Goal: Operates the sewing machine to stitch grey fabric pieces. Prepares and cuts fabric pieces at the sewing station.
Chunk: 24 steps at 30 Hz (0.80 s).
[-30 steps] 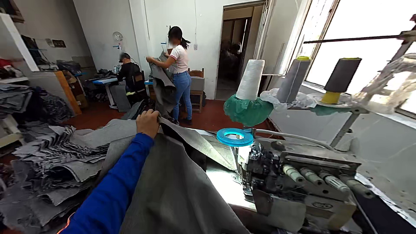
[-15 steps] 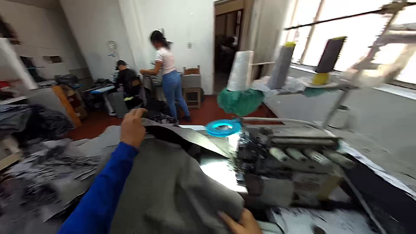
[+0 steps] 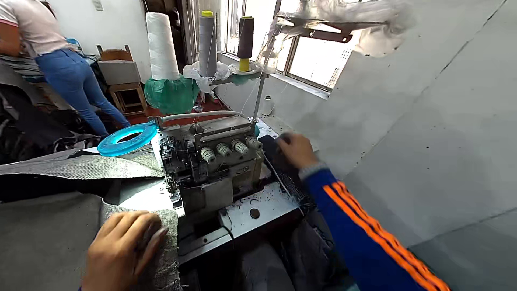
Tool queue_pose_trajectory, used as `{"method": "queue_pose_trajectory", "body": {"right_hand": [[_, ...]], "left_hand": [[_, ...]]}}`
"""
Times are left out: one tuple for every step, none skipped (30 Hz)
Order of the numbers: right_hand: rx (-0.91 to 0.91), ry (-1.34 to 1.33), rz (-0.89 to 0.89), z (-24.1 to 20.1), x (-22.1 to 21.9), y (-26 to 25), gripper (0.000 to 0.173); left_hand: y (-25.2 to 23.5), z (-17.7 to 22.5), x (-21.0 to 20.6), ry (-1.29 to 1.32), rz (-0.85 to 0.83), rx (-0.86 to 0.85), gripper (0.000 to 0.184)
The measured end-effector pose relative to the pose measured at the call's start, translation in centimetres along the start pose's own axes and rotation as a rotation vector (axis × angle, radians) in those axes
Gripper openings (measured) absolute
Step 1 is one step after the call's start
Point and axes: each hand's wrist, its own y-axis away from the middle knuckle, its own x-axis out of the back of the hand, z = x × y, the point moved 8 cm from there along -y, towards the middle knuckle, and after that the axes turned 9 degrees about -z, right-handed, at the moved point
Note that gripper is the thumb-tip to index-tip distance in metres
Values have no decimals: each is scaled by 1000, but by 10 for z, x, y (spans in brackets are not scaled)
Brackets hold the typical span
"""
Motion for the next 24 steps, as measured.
{"method": "queue_pose_trajectory", "body": {"right_hand": [[-52,26,22,17,2,-27,30],[-105,64,-5,33,-3,-51,32],[-152,101,-53,47,-12,-70,35],[-180,128,-87,58,-22,-84,36],[-192,158,-98,66,-30,-93,36],[-192,185,-106,68,-33,-99,36],[-179,231,-103,68,-33,-103,34],[-166,275,-97,66,-32,-107,33],[-149,285,-85,66,-31,-108,32],[-121,249,-58,65,-28,-105,33],[-76,180,-21,57,-22,-94,33],[-19,103,30,44,-12,-75,32],[48,37,90,27,-1,-49,31],[117,-27,145,10,8,-19,33],[201,-89,204,-5,14,12,37],[285,-145,252,-17,16,44,45],[345,-182,282,-30,14,75,54],[385,-211,281,-44,7,105,63],[416,-248,260,-59,-4,130,69],[449,-281,212,-78,-20,152,67],[493,-312,164,-97,-39,167,57],[544,-330,147,-118,-59,175,44],[590,-353,137,-137,-80,176,35],[624,-388,116,-154,-99,175,31]], "left_hand": [[-11,-3,-4,-13,30,-12,43],[-21,-6,-8,-36,46,-11,45],[-27,-7,-10,-48,45,-1,47],[-31,-8,-12,-49,25,12,49],[-33,-9,-12,-42,1,26,50],[-31,-10,-13,-35,-20,37,50],[-29,-12,-14,-37,-29,41,51],[-27,-14,-14,-44,-34,40,54],[-25,-15,-15,-42,-51,39,55],[-25,-16,-16,-25,-78,33,55],[-27,-16,-16,14,-112,17,52],[-31,-16,-15,76,-144,-6,46],[-34,-17,-14,159,-172,-25,39],[-36,-19,-13,256,-201,-33,31],[-37,-22,-12,371,-227,-24,25],[-37,-26,-9,495,-235,-11,19],[-37,-28,-6,624,-226,-3,13],[-37,-30,-2,749,-209,-8,7],[-37,-29,2,816,-187,-23,5],[-36,-27,7,816,-159,-44,6],[-35,-24,12,781,-135,-63,8],[-34,-19,17,746,-115,-84,11],[-33,-15,20,720,-102,-101,14],[-31,-10,23,707,-94,-111,15]]}}
